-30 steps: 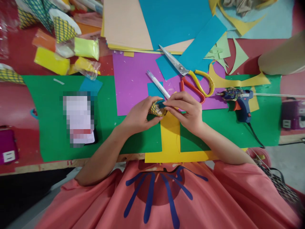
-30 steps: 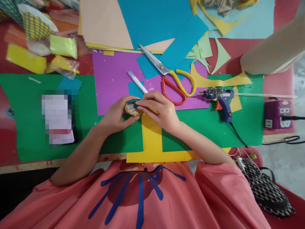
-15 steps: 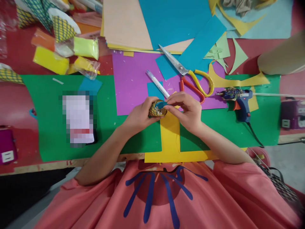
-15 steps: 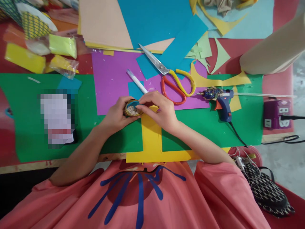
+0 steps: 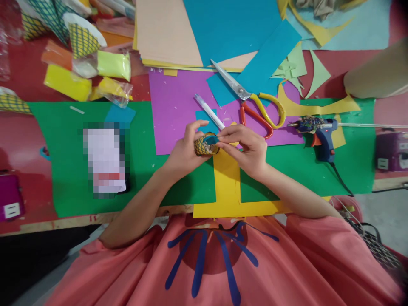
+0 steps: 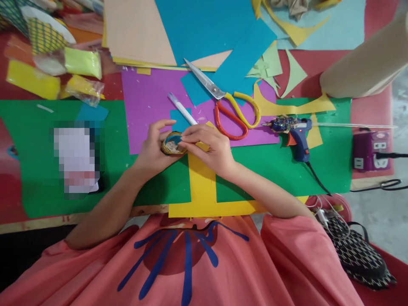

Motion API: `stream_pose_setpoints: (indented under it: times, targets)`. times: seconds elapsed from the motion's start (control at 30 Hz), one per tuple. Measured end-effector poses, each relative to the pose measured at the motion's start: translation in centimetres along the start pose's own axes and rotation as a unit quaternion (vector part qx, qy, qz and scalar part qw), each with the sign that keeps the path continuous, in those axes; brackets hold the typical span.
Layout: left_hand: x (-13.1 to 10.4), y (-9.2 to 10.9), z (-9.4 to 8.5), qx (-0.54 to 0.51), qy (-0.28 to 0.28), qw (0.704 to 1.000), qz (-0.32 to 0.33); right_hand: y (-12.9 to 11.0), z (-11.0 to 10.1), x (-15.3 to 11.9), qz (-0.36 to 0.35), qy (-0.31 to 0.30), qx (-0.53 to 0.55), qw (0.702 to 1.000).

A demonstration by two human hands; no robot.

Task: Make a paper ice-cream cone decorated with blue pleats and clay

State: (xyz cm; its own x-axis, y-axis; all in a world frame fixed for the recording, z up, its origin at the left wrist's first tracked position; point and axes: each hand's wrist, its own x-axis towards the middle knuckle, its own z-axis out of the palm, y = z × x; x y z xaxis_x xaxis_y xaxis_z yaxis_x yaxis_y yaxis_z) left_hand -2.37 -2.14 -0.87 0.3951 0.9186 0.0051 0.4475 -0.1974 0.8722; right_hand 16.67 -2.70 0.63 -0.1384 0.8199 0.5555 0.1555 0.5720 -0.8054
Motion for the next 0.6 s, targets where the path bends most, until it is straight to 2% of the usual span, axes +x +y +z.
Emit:
stream_pose_setpoints:
  times: [0.23,0.6]
  targets:
    - [0.08,0.23,-0.33,0.026,0.006,1.0,0.003,-0.31,-0.58,-0.2,-0.033,-0.06,-0.072,0.995]
    - [-0.29,-0.29,-0.08,0.051,0.005,0.999,0.019,-0.2,-0.76,-0.3,-0.039,-0.062,-0.074,0.995]
